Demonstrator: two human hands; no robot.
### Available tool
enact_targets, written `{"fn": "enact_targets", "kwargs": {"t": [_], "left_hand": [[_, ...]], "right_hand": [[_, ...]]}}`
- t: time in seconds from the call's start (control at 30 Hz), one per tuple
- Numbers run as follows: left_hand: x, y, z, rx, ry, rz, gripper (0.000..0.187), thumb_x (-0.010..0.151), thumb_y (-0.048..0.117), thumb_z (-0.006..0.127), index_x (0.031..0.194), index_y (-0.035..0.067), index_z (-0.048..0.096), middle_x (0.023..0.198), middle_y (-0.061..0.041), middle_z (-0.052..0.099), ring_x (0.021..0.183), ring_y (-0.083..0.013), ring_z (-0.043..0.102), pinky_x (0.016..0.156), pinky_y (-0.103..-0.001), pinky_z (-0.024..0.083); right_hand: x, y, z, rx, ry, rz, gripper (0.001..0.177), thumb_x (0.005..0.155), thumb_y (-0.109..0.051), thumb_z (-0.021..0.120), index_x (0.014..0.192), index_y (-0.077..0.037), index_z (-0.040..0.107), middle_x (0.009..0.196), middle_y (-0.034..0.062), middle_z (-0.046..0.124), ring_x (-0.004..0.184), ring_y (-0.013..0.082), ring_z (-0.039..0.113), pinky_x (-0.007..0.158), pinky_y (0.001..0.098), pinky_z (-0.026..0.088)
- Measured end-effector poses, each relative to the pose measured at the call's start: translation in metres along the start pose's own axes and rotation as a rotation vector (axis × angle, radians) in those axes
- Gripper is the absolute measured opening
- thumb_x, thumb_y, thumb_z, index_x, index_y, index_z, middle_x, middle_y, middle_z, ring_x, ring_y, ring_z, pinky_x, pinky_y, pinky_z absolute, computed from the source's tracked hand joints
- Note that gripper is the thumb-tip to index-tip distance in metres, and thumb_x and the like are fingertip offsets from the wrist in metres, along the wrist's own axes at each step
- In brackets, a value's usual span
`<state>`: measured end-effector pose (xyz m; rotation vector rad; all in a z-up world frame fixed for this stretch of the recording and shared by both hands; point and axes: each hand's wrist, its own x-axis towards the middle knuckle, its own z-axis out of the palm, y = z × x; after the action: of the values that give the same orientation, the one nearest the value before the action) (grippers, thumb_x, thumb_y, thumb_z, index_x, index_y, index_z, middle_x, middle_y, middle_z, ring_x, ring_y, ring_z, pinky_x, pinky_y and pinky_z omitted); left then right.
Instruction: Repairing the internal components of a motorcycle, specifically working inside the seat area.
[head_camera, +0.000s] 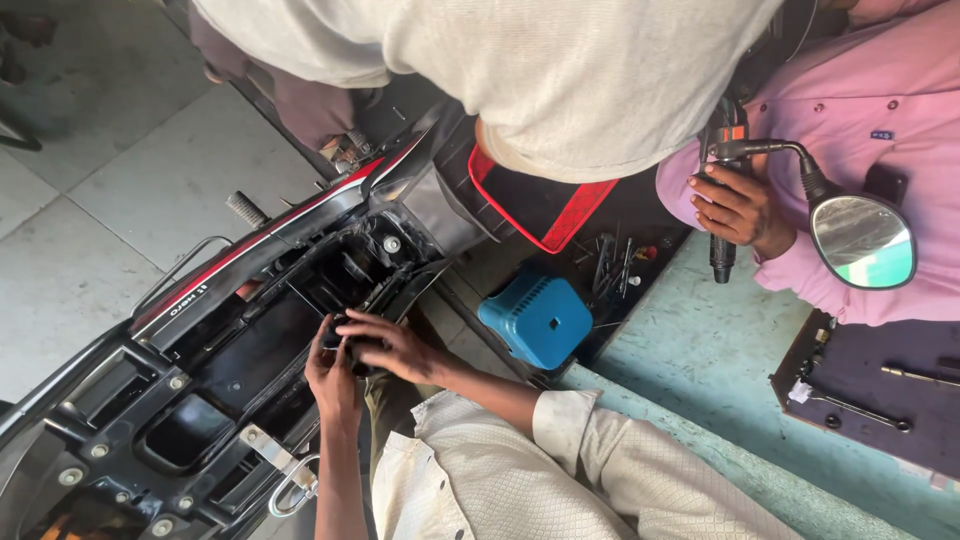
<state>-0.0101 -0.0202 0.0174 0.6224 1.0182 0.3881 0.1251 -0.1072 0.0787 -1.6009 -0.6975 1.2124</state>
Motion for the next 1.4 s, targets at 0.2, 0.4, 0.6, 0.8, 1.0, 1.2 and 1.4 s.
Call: {"fn": "enact_targets", "kwargs": {"t": [0.2, 0.4, 0.6, 0.8, 1.0, 1.2, 1.4], "left_hand": [[-0.017, 0.021, 0.021, 0.039, -0.060, -0.156, 0.054, 0.092, -0.005, 0.056, 0.146, 0.004, 0.052, 0.106, -0.005, 0.072, 0.086, -0.0076, 0.069, 0.073, -0.022, 0.057], [-0.018, -0.008, 0.014, 0.227, -0.142, -0.030, 0.056, 0.100, -0.003, 0.060, 0.155, 0.003, 0.050, 0.121, -0.014, 0.068, 0.094, -0.0099, 0.062, 0.074, -0.023, 0.052], [-0.028, 0.021, 0.028, 0.298, -0.042, -0.104, 0.058, 0.094, 0.009, 0.065, 0.150, 0.006, 0.049, 0.134, -0.007, 0.062, 0.101, -0.0113, 0.068, 0.077, -0.027, 0.060], [-0.021, -0.014, 0.022, 0.533, 0.027, -0.049, 0.053, 0.089, 0.009, 0.076, 0.140, 0.002, 0.064, 0.109, -0.015, 0.077, 0.083, -0.0175, 0.070, 0.074, -0.034, 0.055], [0.001, 0.016, 0.042, 0.790, 0.127, 0.671, 0.065, 0.081, -0.008, 0.066, 0.145, -0.006, 0.050, 0.138, -0.033, 0.057, 0.126, -0.0417, 0.057, 0.107, -0.046, 0.048], [0.021, 0.078, 0.038, 0.987, 0.115, 0.715, 0.058, 0.089, 0.002, 0.058, 0.147, -0.006, 0.051, 0.148, -0.029, 0.052, 0.138, -0.0491, 0.047, 0.115, -0.049, 0.035], [0.054, 0.099, 0.006, 1.058, 0.182, 0.801, 0.056, 0.091, -0.003, 0.048, 0.147, -0.013, 0.050, 0.142, -0.036, 0.058, 0.132, -0.0499, 0.058, 0.115, -0.049, 0.047]], "right_hand": [[-0.009, 0.009, -0.005, -0.417, -0.036, -0.093, 0.055, 0.079, -0.009, 0.082, 0.131, -0.015, 0.068, 0.159, 0.0123, 0.045, 0.141, 0.0331, 0.052, 0.114, 0.0456, 0.049], [-0.017, 0.047, -0.010, -0.464, 0.111, -0.122, 0.050, 0.078, 0.007, 0.068, 0.124, -0.012, 0.070, 0.139, 0.0085, 0.072, 0.135, 0.0289, 0.067, 0.112, 0.0378, 0.057], [-0.010, -0.021, -0.020, -0.334, 0.327, 0.098, 0.083, 0.081, 0.001, 0.072, 0.154, -0.008, 0.034, 0.131, 0.0168, 0.062, 0.121, 0.0364, 0.062, 0.101, 0.0433, 0.051], [-0.014, 0.026, -0.014, -0.523, 0.082, -0.071, 0.051, 0.082, 0.001, 0.068, 0.132, -0.008, 0.066, 0.131, 0.0133, 0.070, 0.120, 0.0312, 0.069, 0.102, 0.0400, 0.055], [0.046, -0.020, -0.008, -0.676, 0.179, -0.091, 0.050, 0.079, 0.001, 0.068, 0.128, -0.011, 0.070, 0.134, 0.0124, 0.061, 0.117, 0.0327, 0.065, 0.091, 0.0388, 0.056], [0.135, 0.027, 0.029, -0.650, 0.153, -0.598, 0.035, 0.093, -0.027, 0.061, 0.121, -0.008, 0.067, 0.132, 0.0132, 0.061, 0.129, 0.0333, 0.056, 0.106, 0.0436, 0.049], [0.195, 0.066, 0.081, -1.008, 0.053, -0.268, 0.026, 0.099, -0.036, 0.059, 0.121, -0.022, 0.062, 0.149, 0.0035, 0.048, 0.128, 0.0318, 0.058, 0.092, 0.0418, 0.061]]}}
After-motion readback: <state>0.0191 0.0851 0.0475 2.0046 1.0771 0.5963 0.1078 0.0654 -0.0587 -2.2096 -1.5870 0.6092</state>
